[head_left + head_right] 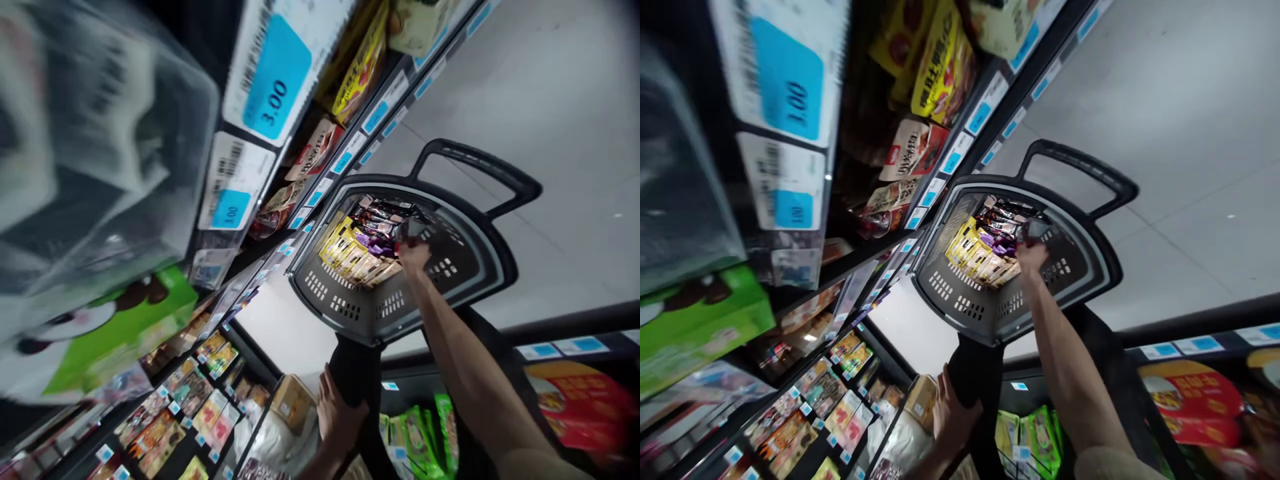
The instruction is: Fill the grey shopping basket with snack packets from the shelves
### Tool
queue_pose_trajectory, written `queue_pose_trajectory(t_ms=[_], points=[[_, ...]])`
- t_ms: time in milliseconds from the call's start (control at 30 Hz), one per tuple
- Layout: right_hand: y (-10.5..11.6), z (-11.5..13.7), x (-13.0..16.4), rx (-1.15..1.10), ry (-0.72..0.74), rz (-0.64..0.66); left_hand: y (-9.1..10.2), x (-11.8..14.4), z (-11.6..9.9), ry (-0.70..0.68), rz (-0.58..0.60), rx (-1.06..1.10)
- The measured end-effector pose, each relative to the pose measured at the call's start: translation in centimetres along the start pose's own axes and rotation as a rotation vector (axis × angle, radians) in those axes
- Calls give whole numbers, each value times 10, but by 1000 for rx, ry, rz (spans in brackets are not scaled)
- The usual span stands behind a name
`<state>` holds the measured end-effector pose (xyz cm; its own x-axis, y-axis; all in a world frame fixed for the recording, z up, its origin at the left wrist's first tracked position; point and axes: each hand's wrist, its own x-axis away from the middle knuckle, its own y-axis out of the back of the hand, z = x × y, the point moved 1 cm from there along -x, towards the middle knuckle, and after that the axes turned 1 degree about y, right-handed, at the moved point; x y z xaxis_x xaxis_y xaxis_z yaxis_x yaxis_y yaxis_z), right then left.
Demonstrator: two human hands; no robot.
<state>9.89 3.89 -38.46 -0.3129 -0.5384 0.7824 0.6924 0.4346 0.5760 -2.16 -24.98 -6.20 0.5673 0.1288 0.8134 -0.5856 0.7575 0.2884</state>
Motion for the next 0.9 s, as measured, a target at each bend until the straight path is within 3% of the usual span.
queue_pose_trajectory(t_ms=[67, 133, 200, 333, 400, 500, 567, 667, 767, 900], points=[[22, 11, 30, -52, -8, -11, 0, 3, -2, -26, 2, 8], [43, 28, 69, -127, 95, -23, 0, 5, -4, -25, 9, -14], [61, 51, 112, -299, 344, -59, -2, 5, -5, -20, 17, -43], [81, 111, 185, -583, 1052, -129, -9, 3, -4, -29, 10, -67], [77, 143, 203, -603, 1313, -147, -12, 3, -3, -35, -10, -51], [59, 188, 208, -583, 1535, -208, -15, 4, -2, -66, -105, 25], [43, 215, 200, -539, 1600, -173, -15, 5, -1, -97, -164, 77], [23, 250, 185, -418, 1580, -104, -13, 4, -2, -106, -170, 106], [13, 276, 178, -245, 1471, -78, -9, 3, -2, -97, -159, 106], [12, 299, 190, -47, 1269, -39, -1, 3, -1, -136, -160, 106]])
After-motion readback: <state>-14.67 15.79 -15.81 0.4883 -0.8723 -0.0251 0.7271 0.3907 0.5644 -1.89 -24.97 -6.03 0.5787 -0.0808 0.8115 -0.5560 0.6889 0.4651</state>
